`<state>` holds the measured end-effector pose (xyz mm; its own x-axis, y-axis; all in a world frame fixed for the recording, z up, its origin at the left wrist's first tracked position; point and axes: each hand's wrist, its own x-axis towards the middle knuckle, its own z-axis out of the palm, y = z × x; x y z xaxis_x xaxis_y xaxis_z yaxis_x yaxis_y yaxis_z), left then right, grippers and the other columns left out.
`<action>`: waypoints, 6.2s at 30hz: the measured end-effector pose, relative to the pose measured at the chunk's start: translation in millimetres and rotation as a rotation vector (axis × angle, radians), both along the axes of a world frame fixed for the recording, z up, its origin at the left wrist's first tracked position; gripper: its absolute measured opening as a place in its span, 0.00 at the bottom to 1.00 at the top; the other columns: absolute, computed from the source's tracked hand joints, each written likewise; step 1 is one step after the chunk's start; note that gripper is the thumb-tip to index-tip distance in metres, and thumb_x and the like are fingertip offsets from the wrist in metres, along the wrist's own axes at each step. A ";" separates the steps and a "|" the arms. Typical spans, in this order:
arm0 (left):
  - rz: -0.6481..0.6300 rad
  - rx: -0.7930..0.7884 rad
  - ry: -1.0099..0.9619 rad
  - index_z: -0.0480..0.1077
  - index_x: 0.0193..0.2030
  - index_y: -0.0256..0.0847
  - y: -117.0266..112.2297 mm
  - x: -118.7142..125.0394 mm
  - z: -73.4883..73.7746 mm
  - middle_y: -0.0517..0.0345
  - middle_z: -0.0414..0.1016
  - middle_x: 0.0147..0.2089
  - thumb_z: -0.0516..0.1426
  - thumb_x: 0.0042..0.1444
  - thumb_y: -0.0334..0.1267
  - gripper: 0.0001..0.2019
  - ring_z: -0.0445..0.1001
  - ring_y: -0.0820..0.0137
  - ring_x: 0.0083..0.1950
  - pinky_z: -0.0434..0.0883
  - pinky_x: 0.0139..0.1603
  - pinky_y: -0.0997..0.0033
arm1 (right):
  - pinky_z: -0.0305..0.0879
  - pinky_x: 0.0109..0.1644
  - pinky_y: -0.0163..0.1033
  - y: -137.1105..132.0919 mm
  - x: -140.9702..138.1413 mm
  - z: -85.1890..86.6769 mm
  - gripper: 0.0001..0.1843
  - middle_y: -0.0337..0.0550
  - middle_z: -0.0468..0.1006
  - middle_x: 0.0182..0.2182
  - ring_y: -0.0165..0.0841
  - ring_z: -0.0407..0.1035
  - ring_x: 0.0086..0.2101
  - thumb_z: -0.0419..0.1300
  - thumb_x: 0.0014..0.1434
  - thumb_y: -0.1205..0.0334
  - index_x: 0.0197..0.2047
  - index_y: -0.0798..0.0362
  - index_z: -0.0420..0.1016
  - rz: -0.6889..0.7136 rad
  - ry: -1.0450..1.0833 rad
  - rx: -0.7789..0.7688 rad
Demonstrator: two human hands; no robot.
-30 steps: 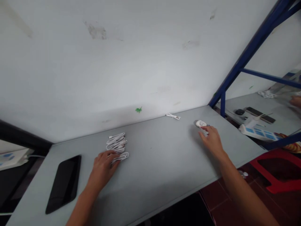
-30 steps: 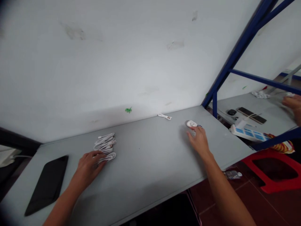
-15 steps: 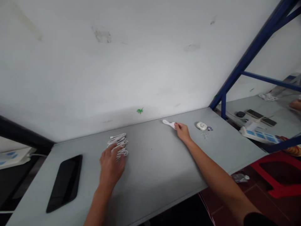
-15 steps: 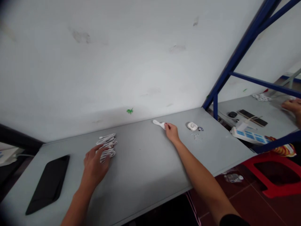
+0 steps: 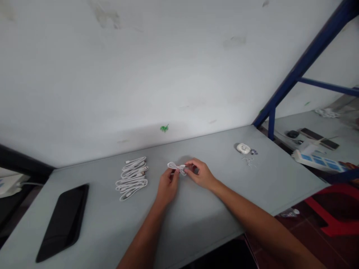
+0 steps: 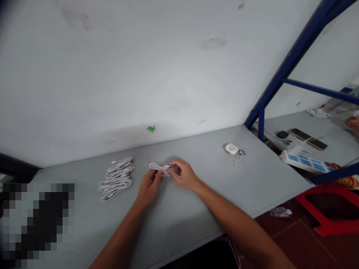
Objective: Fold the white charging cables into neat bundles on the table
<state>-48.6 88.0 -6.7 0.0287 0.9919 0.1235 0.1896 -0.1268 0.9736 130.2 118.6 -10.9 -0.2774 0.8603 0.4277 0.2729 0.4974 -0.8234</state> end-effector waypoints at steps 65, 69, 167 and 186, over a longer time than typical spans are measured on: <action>-0.108 -0.501 -0.728 0.74 0.38 0.34 -6.1 11.3 21.0 0.55 0.77 0.31 0.70 0.46 0.45 0.19 0.73 0.74 0.27 0.76 0.32 0.71 | 0.70 0.34 0.37 -4.4 -3.6 7.0 0.08 0.46 0.72 0.40 0.33 0.69 0.36 0.56 0.65 0.56 0.37 0.49 0.73 -0.043 0.142 -0.001; -0.262 -0.527 -0.600 0.77 0.39 0.34 -6.0 5.2 20.8 0.56 0.77 0.29 0.71 0.42 0.47 0.21 0.72 0.75 0.26 0.72 0.30 0.73 | 0.66 0.27 0.35 0.1 -1.1 8.6 0.14 0.39 0.72 0.29 0.30 0.65 0.26 0.60 0.61 0.47 0.36 0.50 0.71 0.002 0.257 -0.280; 0.170 0.086 1.145 0.70 0.53 0.40 -115.9 -78.6 -0.2 0.47 0.75 0.47 0.53 0.63 0.41 0.15 0.72 0.56 0.48 0.68 0.52 0.53 | 0.58 0.31 0.34 -43.1 -1.8 -6.7 0.10 0.35 0.71 0.24 0.29 0.64 0.25 0.55 0.63 0.67 0.31 0.52 0.73 0.118 -0.256 -0.087; -0.114 -0.094 0.125 0.75 0.49 0.36 18.9 -31.0 1.3 0.49 0.81 0.43 0.52 0.61 0.51 0.22 0.77 0.64 0.43 0.72 0.46 0.65 | 0.65 0.36 0.36 24.5 -0.9 -9.8 0.07 0.40 0.74 0.30 0.31 0.67 0.31 0.57 0.65 0.60 0.36 0.52 0.74 0.040 -0.096 -0.031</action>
<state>-79.6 106.9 -5.4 0.1508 0.9884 0.0184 0.2996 -0.0634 0.9520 129.3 143.1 -20.7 -0.3508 0.8599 0.3707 0.3318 0.4843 -0.8095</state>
